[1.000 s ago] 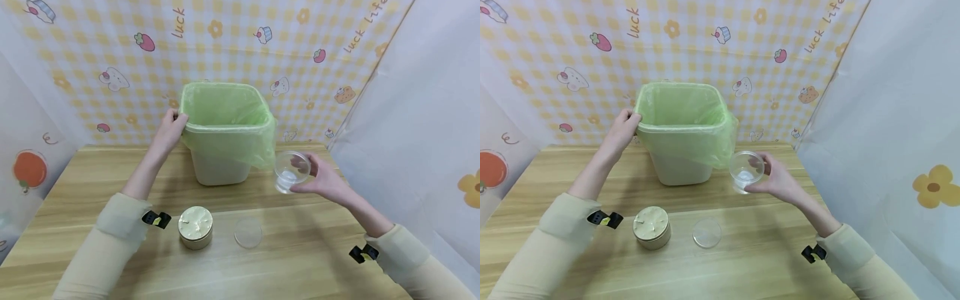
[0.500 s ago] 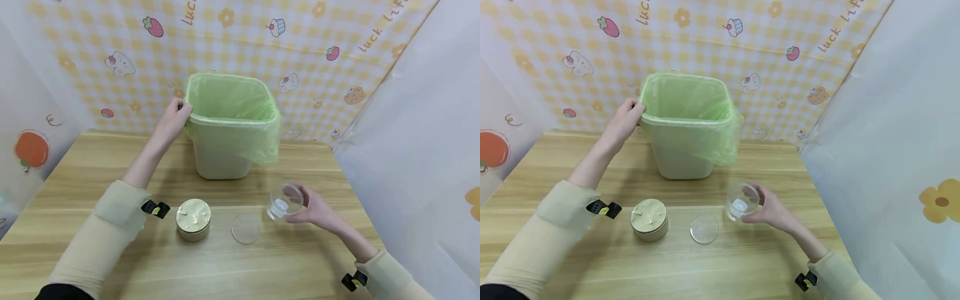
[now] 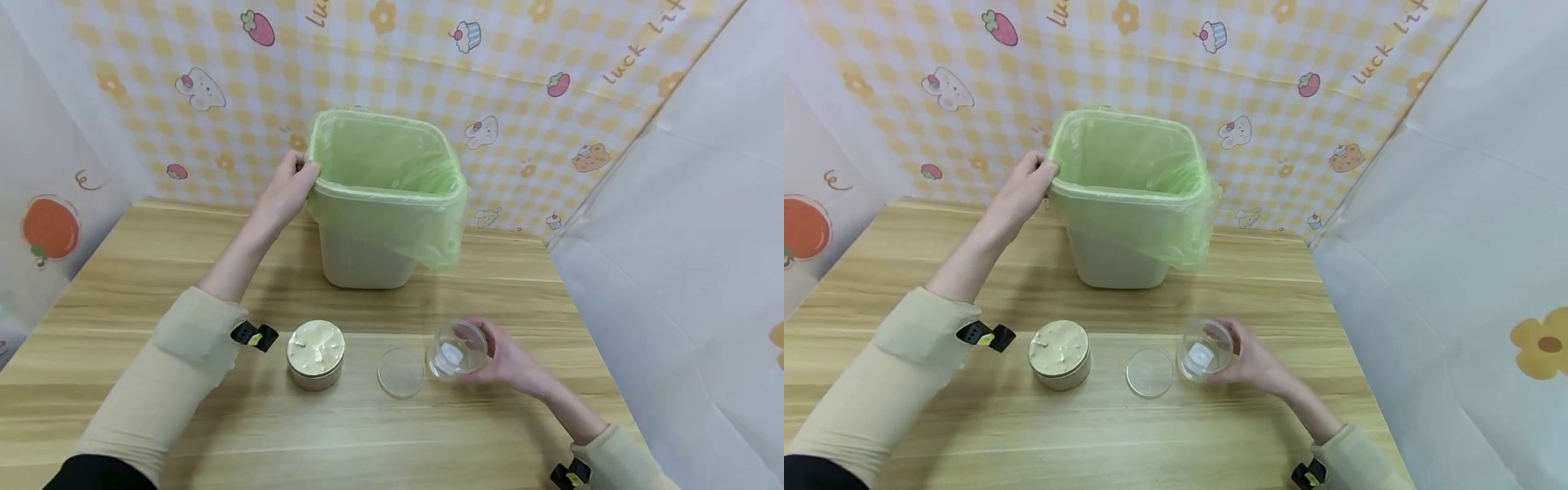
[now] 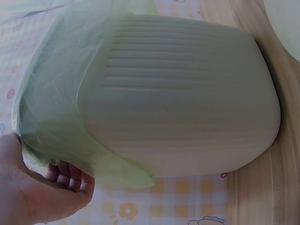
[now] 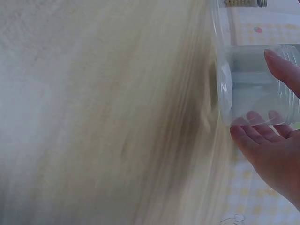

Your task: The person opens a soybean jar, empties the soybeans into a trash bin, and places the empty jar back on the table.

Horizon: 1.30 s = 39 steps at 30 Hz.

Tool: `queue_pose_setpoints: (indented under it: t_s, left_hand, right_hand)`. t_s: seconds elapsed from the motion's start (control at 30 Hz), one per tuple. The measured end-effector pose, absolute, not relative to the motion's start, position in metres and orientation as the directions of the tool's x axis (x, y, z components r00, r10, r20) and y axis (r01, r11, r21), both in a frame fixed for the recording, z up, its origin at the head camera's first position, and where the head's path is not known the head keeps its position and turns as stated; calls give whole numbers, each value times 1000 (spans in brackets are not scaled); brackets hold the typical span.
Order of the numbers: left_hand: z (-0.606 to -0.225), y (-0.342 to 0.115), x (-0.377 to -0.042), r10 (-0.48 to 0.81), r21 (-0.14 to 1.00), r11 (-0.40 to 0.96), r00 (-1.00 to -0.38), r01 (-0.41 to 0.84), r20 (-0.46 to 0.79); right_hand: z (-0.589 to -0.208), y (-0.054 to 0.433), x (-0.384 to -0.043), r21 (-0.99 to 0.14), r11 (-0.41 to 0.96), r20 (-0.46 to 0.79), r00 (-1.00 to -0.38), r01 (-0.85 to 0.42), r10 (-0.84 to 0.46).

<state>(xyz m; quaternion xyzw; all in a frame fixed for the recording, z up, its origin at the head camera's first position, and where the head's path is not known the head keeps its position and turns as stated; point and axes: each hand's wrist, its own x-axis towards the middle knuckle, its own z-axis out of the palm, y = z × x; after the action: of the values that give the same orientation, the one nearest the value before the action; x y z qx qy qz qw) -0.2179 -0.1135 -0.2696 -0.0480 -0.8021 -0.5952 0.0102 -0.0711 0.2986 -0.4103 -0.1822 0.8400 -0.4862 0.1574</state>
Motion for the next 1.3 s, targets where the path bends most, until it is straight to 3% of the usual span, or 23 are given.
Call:
queue_pose_setpoints:
  t_s: [0.43, 0.8, 1.1, 1.3]
  left_hand:
    - [-260, -114, -216, 65, 952, 286, -993, 114, 99]
    - [-270, -117, -207, 29, 932, 320, -985, 170, 170]
    - [-280, -130, -192, 59, 905, 349, -970, 242, 237]
    - [-290, -142, -174, 141, 824, 458, -942, 334, 304]
  right_hand:
    - [-422, 297, -72, -861, 483, -97, -884, -156, -458]
    - [-410, 305, -72, -830, 471, -54, -799, -298, -599]
    - [-379, 293, -79, -545, 678, 87, -837, -494, -541]
    - [-359, 272, -86, -357, 715, 123, -789, -601, -602]
